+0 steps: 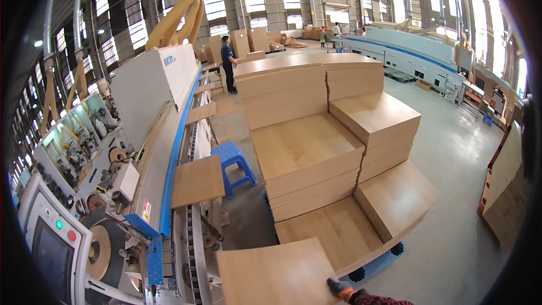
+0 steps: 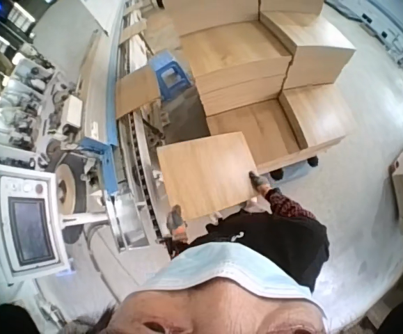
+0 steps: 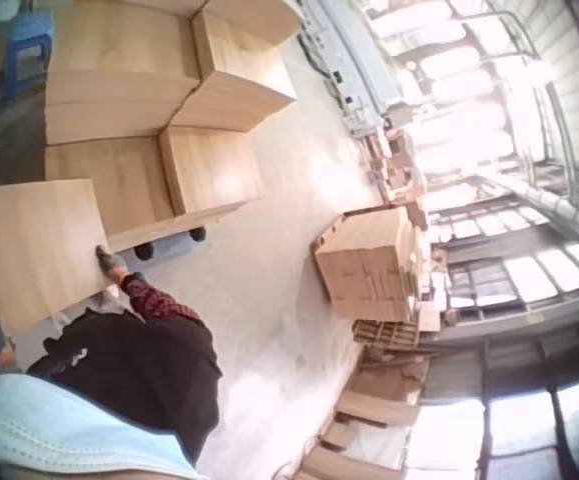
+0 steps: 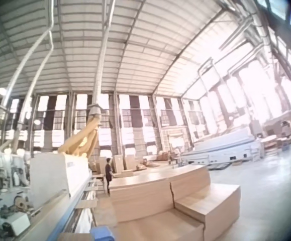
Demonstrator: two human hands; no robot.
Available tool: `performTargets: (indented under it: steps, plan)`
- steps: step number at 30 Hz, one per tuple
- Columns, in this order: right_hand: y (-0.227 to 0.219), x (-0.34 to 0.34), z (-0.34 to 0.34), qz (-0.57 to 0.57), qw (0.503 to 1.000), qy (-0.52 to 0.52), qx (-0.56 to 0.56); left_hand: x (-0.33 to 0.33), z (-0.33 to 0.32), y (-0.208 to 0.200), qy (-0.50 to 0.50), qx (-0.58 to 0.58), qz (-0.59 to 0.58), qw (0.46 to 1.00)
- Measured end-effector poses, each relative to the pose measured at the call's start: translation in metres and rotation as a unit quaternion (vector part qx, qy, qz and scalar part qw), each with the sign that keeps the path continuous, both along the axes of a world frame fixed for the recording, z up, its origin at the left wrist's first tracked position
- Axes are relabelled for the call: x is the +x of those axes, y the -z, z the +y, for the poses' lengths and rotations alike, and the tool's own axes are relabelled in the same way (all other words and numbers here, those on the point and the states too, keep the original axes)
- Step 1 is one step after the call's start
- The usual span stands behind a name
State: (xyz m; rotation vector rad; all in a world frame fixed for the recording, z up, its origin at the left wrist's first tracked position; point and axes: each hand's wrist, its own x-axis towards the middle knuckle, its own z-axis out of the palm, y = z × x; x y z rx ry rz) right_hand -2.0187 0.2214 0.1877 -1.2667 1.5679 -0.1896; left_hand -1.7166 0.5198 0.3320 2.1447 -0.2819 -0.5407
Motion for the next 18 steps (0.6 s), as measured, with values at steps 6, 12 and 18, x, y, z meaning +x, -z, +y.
performTargets:
  steps: [6,12,18]
  plan:
    - [-0.086,0.099,0.107,-0.175,0.979,0.018,0.105,0.006,0.082,-0.062,-0.051,0.282,-0.34,0.896]
    - [-0.157,0.146,0.142,-0.262,0.958,-0.103,0.062,-0.028,0.066,-0.06,0.103,0.205,-0.311,0.922]
    - [-0.187,0.222,0.187,-0.325,0.936,-0.111,-0.074,0.029,0.062,-0.049,0.043,0.203,-0.467,0.859]
